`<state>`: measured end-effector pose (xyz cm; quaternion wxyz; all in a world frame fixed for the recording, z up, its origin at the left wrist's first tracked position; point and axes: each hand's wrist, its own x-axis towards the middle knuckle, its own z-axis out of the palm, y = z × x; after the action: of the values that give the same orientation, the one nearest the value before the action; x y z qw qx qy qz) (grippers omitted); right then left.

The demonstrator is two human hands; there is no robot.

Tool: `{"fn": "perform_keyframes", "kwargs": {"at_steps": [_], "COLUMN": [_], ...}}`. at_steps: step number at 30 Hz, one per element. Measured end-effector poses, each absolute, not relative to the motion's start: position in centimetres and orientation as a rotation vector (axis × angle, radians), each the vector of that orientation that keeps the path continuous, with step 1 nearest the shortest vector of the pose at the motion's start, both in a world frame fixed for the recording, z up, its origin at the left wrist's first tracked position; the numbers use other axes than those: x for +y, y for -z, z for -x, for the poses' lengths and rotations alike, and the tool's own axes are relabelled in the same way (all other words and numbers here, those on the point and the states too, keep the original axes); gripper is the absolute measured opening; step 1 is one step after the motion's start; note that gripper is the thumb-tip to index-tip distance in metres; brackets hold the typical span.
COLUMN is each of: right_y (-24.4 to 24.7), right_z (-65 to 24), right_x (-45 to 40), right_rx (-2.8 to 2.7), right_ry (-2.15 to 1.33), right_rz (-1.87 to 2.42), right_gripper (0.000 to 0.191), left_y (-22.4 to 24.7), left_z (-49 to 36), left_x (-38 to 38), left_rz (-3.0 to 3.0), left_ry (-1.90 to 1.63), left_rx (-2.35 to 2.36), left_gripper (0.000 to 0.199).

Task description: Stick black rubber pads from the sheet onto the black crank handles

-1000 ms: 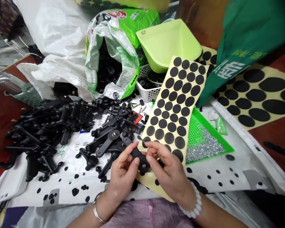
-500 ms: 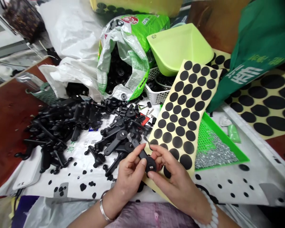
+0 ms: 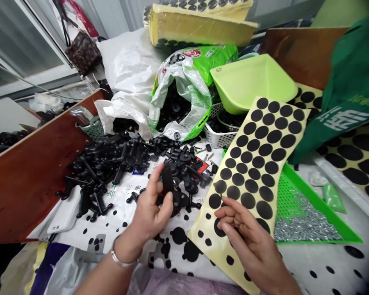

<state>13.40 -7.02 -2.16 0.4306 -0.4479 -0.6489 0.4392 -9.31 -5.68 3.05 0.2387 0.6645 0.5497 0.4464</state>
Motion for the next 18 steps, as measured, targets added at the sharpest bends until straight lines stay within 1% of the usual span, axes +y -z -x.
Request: {"fn": "perform_keyframes", "kwargs": {"at_steps": [2,3,6,8,11,13,18], "right_y": [2.4,2.4,2.5,2.5,2.4,2.4,2.3], "right_z": [-13.3,-13.3,-13.2,-13.2,-13.1,-13.0,-12.8], "right_x": [-7.0,-7.0,-6.8,-6.7,-6.6,-6.7,-6.9], "right_rx": [-1.627,-1.629,-1.64,-1.649,-1.629,-1.593,-1.463], "right_ry": [-1.073,-1.058,-1.026,-1.009,-0.989,-0.979,-0.933], "right_rz": [1.109,1.11,1.119,1.125,1.128,1.124,1.127], "right_gripper": [0.039,0.039,0.04,0.04,0.039,0.038,0.038], "left_y": [-4.4,-4.9,-5.5,-5.2,-4.3,-3.8,-3.9], "left_z": [10.1,10.2,9.9,9.3,8.6,8.4,9.8], "left_x": [-4.2,-3.4,-1.4,-0.4,0.4,0.4,-0.9], "left_rz": [-2.054,-2.179,-2.516,-2.64,-2.645,-2.611,-2.515], "left_ry": [-1.111,-1.042,-0.886,-0.77,-0.615,-0.606,-0.78], "left_rx": [1.677,1.744,1.827,1.853,1.902,1.877,1.825], "left_gripper": [0.076,0.074,0.054,0.042,0.037,0.037,0.038]}}
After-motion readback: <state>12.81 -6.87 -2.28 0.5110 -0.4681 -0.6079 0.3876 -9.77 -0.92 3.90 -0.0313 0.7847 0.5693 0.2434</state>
